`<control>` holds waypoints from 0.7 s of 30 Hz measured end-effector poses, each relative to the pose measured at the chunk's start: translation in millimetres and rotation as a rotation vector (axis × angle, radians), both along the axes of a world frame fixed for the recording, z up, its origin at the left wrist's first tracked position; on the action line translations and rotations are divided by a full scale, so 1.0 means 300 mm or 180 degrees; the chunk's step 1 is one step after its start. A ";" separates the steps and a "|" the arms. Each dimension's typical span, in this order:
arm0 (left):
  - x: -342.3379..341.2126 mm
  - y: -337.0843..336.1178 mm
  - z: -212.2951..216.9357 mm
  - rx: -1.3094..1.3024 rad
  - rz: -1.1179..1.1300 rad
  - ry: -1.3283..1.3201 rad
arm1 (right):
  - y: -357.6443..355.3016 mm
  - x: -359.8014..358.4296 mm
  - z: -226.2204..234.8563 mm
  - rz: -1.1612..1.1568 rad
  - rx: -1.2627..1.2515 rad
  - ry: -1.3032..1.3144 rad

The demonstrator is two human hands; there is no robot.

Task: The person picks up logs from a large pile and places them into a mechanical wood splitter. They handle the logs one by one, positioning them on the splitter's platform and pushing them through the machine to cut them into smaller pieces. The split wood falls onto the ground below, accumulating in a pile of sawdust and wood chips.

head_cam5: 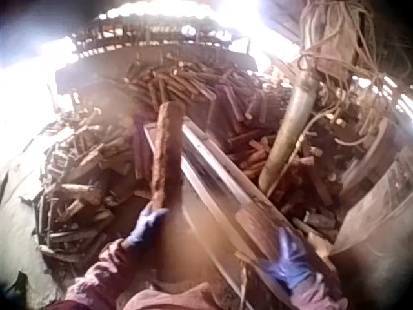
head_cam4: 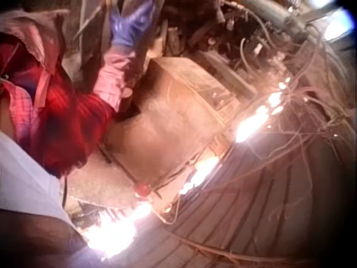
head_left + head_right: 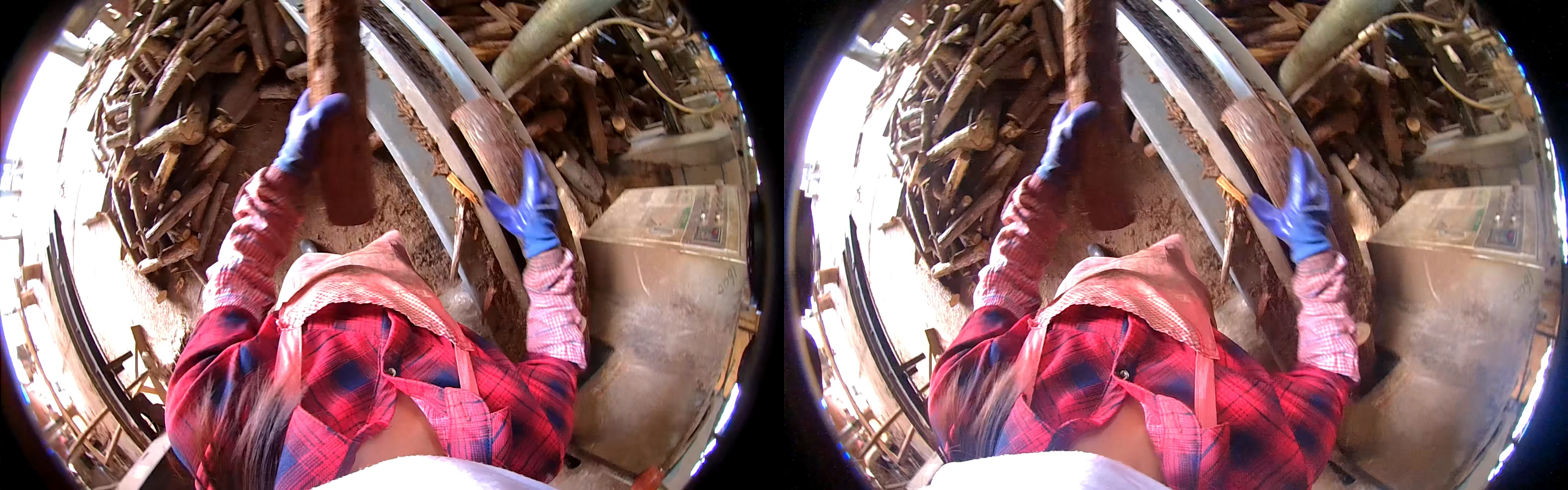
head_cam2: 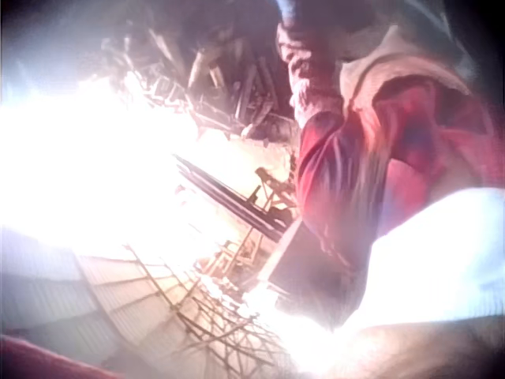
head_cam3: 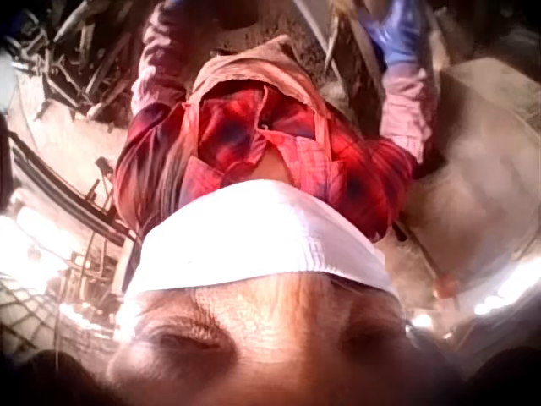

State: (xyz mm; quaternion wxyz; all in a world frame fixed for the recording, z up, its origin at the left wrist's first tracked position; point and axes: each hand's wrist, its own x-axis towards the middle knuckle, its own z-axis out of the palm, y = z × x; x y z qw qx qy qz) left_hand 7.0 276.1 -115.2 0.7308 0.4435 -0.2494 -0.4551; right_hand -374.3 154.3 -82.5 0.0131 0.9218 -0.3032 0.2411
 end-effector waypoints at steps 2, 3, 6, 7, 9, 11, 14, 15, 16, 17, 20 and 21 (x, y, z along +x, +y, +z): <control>-0.126 -0.118 0.081 -0.0508 -0.0021 0.0035 | 0.013 0.231 -0.015 0.0844 0.1289 -0.1634; -0.157 -0.174 0.112 -0.0816 -0.0157 0.0145 | 0.046 0.343 0.047 0.1181 0.2463 -0.1922; -0.108 -0.250 0.247 -0.1049 0.0064 -0.1087 | 0.040 0.676 0.133 0.1280 0.3132 -0.2723; -0.031 -0.292 0.250 -0.0988 -0.0112 -0.1780 | -0.021 0.703 0.167 0.1448 0.3053 -0.2864; 0.030 -0.300 0.313 -0.0901 0.0193 -0.2038 | -0.224 0.712 0.209 0.1915 0.2783 -0.2879; 0.030 -0.300 0.283 -0.0936 0.0438 -0.0623 | -0.446 0.649 0.124 0.1773 0.2531 -0.2567; 0.106 -0.190 0.133 -0.0207 0.0745 -0.1627 | -0.619 0.496 -0.089 0.0486 0.1749 -0.1151; 0.154 -0.149 0.041 0.0255 0.0557 -0.1796 | -0.664 0.457 -0.166 0.0109 0.1462 -0.0565; 0.218 -0.075 -0.111 0.0554 0.0747 -0.1688 | -0.630 0.485 -0.211 -0.0093 0.1582 -0.0176; 0.277 0.021 -0.238 0.1058 0.0675 -0.1920 | -0.597 0.497 -0.254 -0.0299 0.1665 0.0265; 0.302 0.358 -0.460 0.1992 0.1053 -0.1618 | -0.560 0.486 -0.273 -0.0074 0.1537 0.0208; 0.374 0.502 -0.654 0.2106 0.0916 -0.1514 | -0.589 0.497 -0.289 0.0170 0.1500 0.0148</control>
